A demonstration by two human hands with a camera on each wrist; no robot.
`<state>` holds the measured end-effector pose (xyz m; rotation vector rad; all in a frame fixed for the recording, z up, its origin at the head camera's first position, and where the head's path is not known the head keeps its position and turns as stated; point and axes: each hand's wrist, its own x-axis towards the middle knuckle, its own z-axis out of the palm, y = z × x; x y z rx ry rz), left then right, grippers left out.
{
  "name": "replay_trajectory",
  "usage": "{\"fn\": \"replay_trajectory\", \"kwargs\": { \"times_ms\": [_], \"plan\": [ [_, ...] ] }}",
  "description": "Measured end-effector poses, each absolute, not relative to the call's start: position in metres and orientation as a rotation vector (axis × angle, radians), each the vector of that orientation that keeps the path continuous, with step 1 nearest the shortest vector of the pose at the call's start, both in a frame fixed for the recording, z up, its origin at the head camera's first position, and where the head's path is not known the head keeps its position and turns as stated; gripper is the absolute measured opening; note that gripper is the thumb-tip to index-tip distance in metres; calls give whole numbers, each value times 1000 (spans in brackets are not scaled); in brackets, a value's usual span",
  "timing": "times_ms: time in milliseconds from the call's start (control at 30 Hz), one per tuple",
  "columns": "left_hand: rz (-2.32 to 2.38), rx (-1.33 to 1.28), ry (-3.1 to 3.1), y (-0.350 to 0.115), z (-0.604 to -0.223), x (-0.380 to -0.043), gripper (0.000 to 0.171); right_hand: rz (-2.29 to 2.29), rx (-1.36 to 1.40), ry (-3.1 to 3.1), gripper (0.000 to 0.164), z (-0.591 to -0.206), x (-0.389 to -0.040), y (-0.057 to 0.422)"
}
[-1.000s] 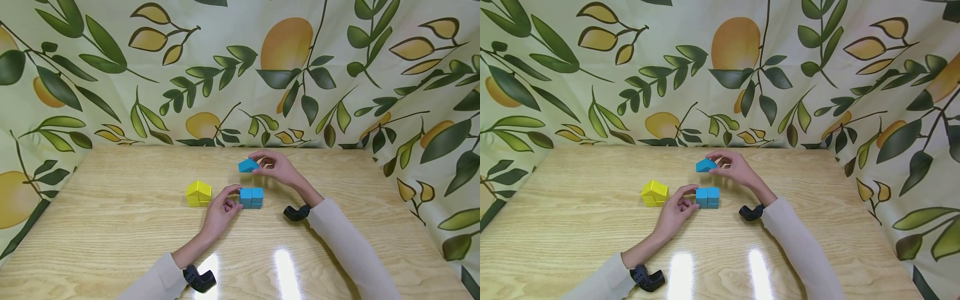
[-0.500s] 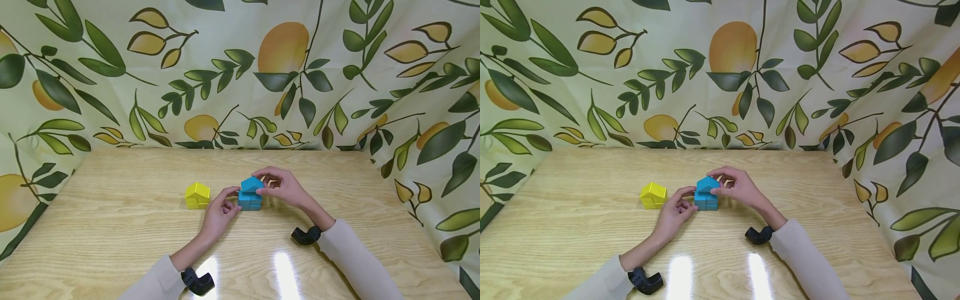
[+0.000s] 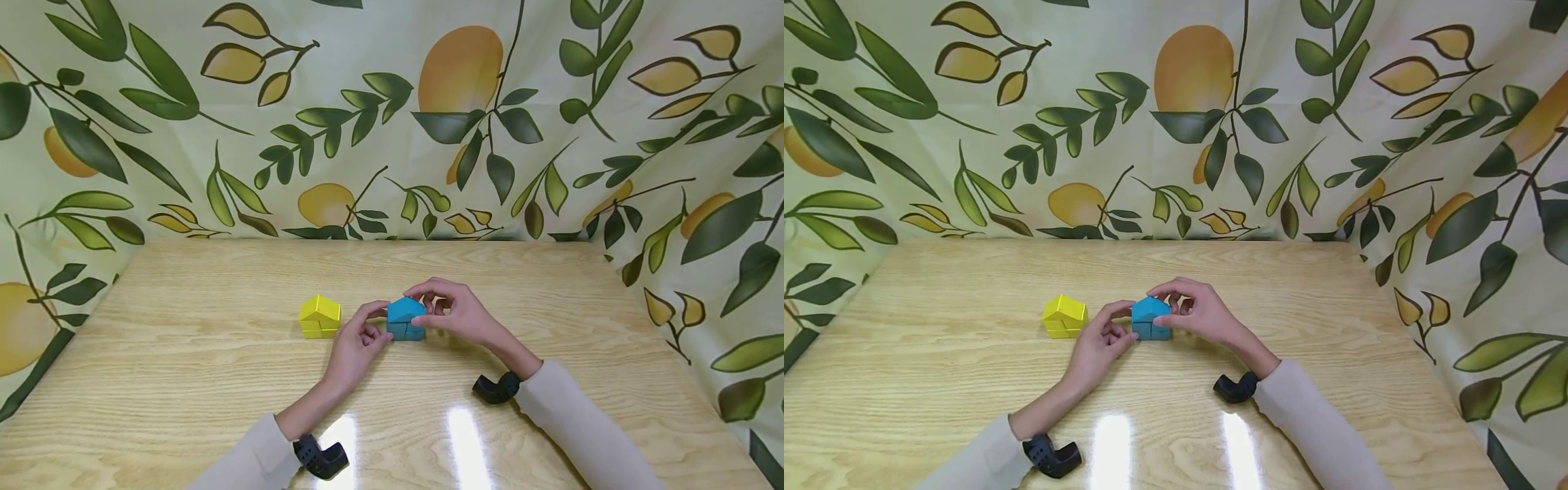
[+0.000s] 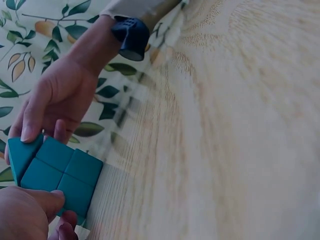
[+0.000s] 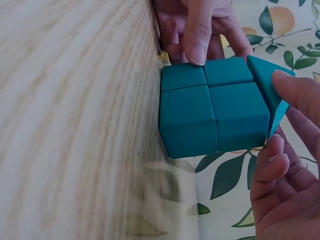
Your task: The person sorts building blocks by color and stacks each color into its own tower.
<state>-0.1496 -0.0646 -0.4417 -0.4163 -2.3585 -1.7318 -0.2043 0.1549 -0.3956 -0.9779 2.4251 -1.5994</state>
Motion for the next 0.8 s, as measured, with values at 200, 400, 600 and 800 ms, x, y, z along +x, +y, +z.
{"fn": "replay_trajectory", "kwargs": {
  "times_ms": [200, 400, 600, 800],
  "plan": [
    [-1727, -417, -2368, -65, -442, -151, 52, -1567, -967, 2429, 37, -381, -195, 151],
    [-1732, -418, -2370, -65, -441, -150, 51, -1586, -999, 2402, 36, -371, -189, 149],
    [-1726, -406, -2383, -65, -440, -150, 50, -1579, -986, 2398, 36, -372, -190, 150],
    [-1730, -417, -2378, -64, -441, -150, 49, -1573, -968, 2399, 36, -374, -191, 151]
  ]
}}
